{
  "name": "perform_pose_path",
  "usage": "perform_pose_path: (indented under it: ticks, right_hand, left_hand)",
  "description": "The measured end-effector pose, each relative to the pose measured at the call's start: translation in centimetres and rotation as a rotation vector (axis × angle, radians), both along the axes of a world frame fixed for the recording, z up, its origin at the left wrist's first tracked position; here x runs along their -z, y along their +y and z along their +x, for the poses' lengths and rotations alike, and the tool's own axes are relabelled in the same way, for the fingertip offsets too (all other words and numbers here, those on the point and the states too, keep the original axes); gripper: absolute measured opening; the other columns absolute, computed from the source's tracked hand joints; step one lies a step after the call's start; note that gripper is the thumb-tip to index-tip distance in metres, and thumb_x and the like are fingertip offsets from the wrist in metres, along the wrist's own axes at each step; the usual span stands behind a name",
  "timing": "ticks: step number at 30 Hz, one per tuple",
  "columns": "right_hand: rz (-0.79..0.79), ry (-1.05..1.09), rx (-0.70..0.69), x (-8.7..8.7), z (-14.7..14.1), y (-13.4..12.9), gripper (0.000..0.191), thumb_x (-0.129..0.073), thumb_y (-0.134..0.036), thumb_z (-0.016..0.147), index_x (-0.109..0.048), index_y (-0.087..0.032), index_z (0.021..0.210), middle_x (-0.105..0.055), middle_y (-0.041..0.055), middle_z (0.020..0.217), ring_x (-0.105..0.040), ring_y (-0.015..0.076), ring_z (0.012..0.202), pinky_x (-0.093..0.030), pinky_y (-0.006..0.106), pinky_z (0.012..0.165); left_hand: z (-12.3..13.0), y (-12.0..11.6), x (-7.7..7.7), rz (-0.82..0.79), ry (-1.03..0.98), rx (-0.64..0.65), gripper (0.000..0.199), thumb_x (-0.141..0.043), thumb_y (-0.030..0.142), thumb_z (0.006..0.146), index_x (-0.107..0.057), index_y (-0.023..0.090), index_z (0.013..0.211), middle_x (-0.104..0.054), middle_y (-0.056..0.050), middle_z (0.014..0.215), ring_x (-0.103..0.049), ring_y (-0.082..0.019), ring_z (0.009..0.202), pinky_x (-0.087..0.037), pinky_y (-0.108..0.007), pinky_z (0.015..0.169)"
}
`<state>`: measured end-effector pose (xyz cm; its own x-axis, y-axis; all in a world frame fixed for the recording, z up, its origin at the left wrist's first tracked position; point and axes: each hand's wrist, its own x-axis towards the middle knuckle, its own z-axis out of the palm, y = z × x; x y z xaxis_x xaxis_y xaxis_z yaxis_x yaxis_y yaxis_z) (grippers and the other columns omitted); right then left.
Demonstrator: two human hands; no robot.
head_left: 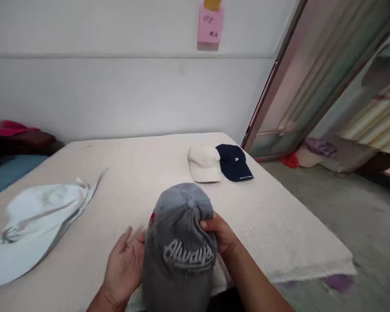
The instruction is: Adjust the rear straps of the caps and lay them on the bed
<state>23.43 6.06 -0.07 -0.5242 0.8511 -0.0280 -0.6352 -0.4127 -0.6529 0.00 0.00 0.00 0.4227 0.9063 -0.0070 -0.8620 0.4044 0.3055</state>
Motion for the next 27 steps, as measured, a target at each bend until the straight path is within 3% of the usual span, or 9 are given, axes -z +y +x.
perform_pose_path:
  ticks: [3, 6, 8, 11, 14, 19, 23, 27]
  right_hand:
    - [0.035, -0.108, -0.25, 1.2, -1.0, -0.9, 0.046, -0.079, -0.016, 0.058, -0.065, -0.014, 0.102, -0.07, 0.0075, 0.089, -0.066, 0.0194, 0.078, -0.049, 0.036, 0.079]
    - [0.084, -0.179, -0.484, 1.8, -1.7, -1.6, 0.049, -0.079, -0.018, 0.058, -0.065, -0.012, 0.104, -0.069, 0.0084, 0.092, -0.065, 0.0198, 0.083, -0.047, 0.037, 0.084]
    - [0.092, -0.17, -0.554, 1.8, -1.9, -1.7, 0.049, -0.079, -0.023, 0.06, -0.064, -0.01, 0.105, -0.068, 0.0098, 0.095, -0.064, 0.0203, 0.086, -0.046, 0.038, 0.086]
    - [0.047, -0.092, -0.517, 1.6, -1.9, -1.5, 0.045, -0.076, -0.031, 0.066, -0.063, -0.009, 0.103, -0.066, 0.0109, 0.094, -0.063, 0.0192, 0.085, -0.045, 0.036, 0.084]
    - [-0.035, -0.066, -0.386, 1.6, -2.1, -1.2, 0.036, -0.072, -0.031, 0.072, -0.063, -0.011, 0.101, -0.066, 0.0079, 0.091, -0.062, 0.0154, 0.08, -0.046, 0.031, 0.079]
    - [-0.115, -0.099, -0.237, 1.9, -3.3, -1.0, 0.029, -0.072, -0.025, 0.071, -0.062, -0.012, 0.095, -0.064, 0.0051, 0.084, -0.061, 0.0131, 0.072, -0.047, 0.027, 0.069]
    - [-0.105, -0.04, -0.171, 1.5, -3.7, -0.6, 0.026, -0.068, -0.018, 0.068, -0.062, -0.014, 0.094, -0.063, 0.0025, 0.079, -0.059, 0.0121, 0.067, -0.045, 0.025, 0.065]
    - [-0.063, 0.005, -0.208, 1.6, -3.6, -0.5, 0.025, -0.063, -0.011, 0.063, -0.064, -0.012, 0.088, -0.061, 0.0018, 0.074, -0.055, 0.0105, 0.063, -0.041, 0.022, 0.06]
  left_hand:
    - [-0.4, 0.0, 0.0, -0.025, 0.149, -0.026, 0.037, -0.045, 0.037, 0.089, -0.07, 0.016, 0.106, -0.075, -0.008, 0.089, -0.067, -0.023, 0.093, -0.049, -0.033, 0.088]
    - [-1.0, -0.2, -0.5, -0.132, 0.361, -0.023, 0.022, -0.057, 0.022, 0.082, -0.074, 0.019, 0.096, -0.075, -0.006, 0.08, -0.068, -0.026, 0.09, -0.049, -0.036, 0.087]
    - [-1.5, -0.5, -0.9, -0.165, 0.469, -0.041, 0.024, -0.064, 0.017, 0.075, -0.074, 0.02, 0.098, -0.075, -0.006, 0.08, -0.068, -0.027, 0.089, -0.05, -0.037, 0.086]
    - [-2.1, -1.1, -0.9, -0.145, 0.569, -0.037, 0.033, -0.07, 0.016, 0.069, -0.072, 0.02, 0.102, -0.075, -0.007, 0.083, -0.067, -0.028, 0.087, -0.05, -0.038, 0.083]
    - [-2.4, -1.5, -0.6, -0.151, 0.628, 0.023, 0.031, -0.072, 0.022, 0.07, -0.072, 0.019, 0.101, -0.074, -0.008, 0.081, -0.067, -0.028, 0.086, -0.05, -0.038, 0.081]
    - [-3.1, -1.9, -1.3, -0.166, 0.644, 0.034, 0.023, -0.067, 0.041, 0.074, -0.076, 0.02, 0.081, -0.073, -0.006, 0.073, -0.067, -0.027, 0.081, -0.051, -0.038, 0.078]
    - [-4.3, -2.8, -1.5, -0.135, 0.709, 0.033, 0.011, -0.078, 0.027, 0.062, -0.075, 0.022, 0.07, -0.073, -0.003, 0.067, -0.067, -0.024, 0.067, -0.053, -0.034, 0.068]
    - [-4.9, -2.7, -1.2, -0.151, 0.661, -0.026, 0.029, -0.079, 0.018, 0.054, -0.075, 0.021, 0.083, -0.072, -0.003, 0.067, -0.068, -0.024, 0.064, -0.053, -0.033, 0.066]
